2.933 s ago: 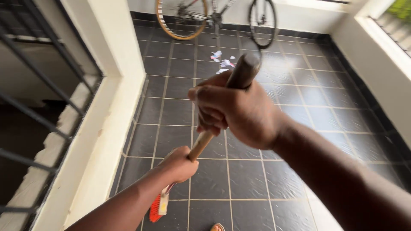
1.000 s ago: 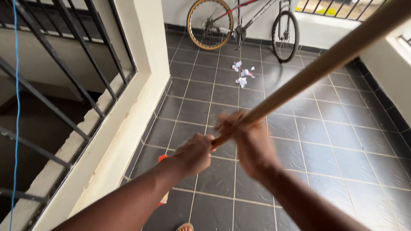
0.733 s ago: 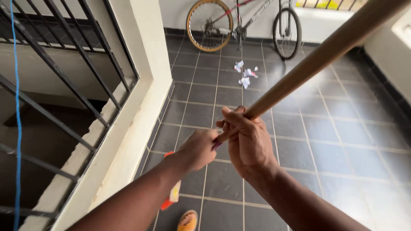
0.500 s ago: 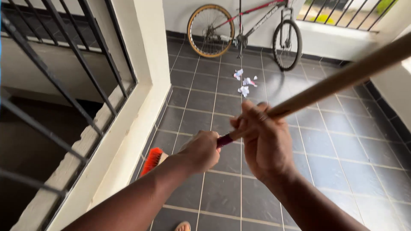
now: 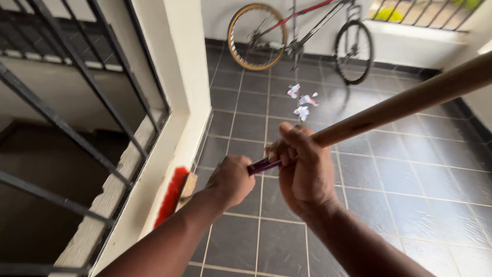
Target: The recorder is sweeping paper scraps on a tiled balcony or hallway floor using a broom.
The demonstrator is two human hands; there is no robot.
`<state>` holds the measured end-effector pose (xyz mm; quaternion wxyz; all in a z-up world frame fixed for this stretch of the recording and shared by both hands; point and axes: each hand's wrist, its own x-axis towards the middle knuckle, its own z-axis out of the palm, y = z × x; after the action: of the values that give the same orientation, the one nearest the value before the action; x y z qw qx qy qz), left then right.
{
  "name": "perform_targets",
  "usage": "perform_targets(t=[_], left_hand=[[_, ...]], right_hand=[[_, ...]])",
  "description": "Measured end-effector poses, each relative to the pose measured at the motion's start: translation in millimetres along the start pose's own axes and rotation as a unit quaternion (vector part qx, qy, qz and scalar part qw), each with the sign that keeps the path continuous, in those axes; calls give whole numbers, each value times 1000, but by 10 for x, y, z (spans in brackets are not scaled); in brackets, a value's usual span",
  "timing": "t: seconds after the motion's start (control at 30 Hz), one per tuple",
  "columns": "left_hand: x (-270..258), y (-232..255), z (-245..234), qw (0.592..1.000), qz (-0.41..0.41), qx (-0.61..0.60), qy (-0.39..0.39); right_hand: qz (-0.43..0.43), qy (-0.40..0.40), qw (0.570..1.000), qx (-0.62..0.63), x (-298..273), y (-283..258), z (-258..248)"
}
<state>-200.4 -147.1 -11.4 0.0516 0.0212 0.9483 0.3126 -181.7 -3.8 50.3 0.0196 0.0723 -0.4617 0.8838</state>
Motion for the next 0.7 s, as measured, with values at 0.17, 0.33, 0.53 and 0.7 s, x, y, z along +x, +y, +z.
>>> perform_targets(t=[0.17, 0.33, 0.53, 0.7], left_hand=[[219, -19, -157, 999, -11, -32, -31], [698, -133, -126, 998, 33, -54, 4], [1351, -262, -266, 997, 29, -48, 56], [1706, -321, -297, 996, 21, -65, 63]], right_hand=[[67, -31, 997, -36, 294, 224, -29], [60, -98, 991, 68, 862, 635, -267], [77, -128, 987, 59, 1551, 740, -222], [75, -160, 984, 17, 1856, 599, -184]])
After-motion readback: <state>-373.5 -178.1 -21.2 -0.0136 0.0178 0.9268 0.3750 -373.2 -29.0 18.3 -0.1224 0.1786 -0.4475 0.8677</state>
